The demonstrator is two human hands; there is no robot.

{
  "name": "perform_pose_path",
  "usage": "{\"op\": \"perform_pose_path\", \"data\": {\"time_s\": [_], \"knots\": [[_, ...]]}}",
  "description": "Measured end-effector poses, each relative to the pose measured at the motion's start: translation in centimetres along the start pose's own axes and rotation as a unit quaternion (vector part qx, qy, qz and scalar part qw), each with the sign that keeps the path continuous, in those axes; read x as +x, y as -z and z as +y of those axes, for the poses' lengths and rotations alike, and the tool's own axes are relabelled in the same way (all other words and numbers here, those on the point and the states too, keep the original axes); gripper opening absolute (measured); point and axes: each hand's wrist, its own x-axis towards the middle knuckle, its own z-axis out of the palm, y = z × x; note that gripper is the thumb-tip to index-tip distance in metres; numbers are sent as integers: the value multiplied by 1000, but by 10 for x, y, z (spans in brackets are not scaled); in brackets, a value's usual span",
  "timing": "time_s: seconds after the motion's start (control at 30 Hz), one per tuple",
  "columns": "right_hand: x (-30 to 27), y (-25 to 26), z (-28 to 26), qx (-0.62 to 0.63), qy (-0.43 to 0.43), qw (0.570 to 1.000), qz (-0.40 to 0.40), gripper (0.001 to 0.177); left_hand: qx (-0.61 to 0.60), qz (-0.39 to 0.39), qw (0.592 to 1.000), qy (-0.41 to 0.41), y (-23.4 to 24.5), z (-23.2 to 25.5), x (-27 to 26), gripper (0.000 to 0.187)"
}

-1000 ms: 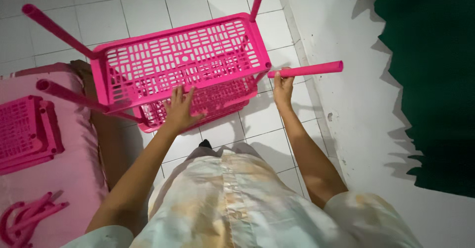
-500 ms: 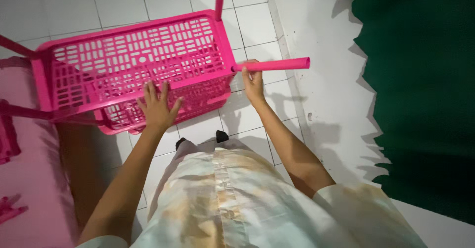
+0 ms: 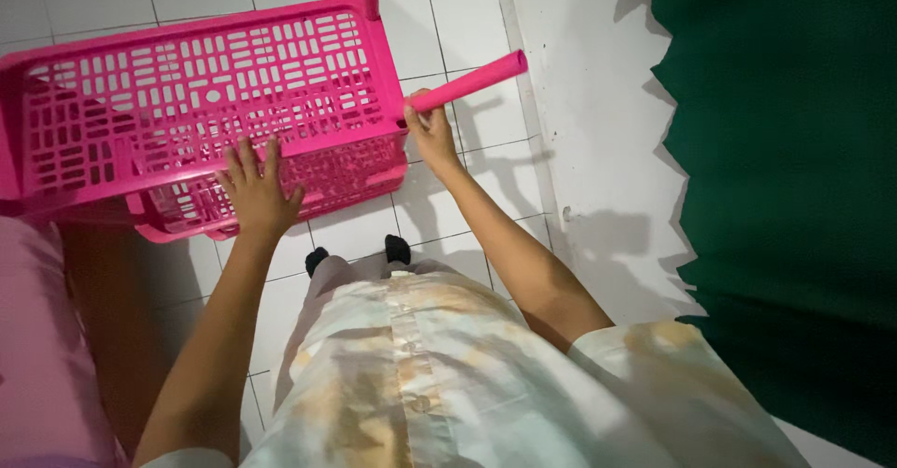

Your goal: The person assembles a pink plastic shelving unit by inserting cylindrical legs into corner holes of stacked trays and adding additional trays to build height. The person handles trays and legs by hand, repeatedly inserting and adjusting components to form a multi-tiered rack.

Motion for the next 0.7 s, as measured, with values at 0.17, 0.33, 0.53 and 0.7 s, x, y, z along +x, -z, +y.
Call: {"op": "perform_pose_path", "data": {"time_s": [0.17,0.33,0.53,0.7], "knots": [[0,6,7,60,-29,998,-9,39,11,-6,1000,14,6,7,-1,106],[4,13,-7,20,-70,997,-10,42,25,1,1000,18,7,11,-2,105],[14,11,-11,23,-6,999,-49,41,37,-11,999,27,4,11,-1,107],[21,21,-19,32,-96,994,-41,41,47,-11,999,25,5,12,-1,107]]}}
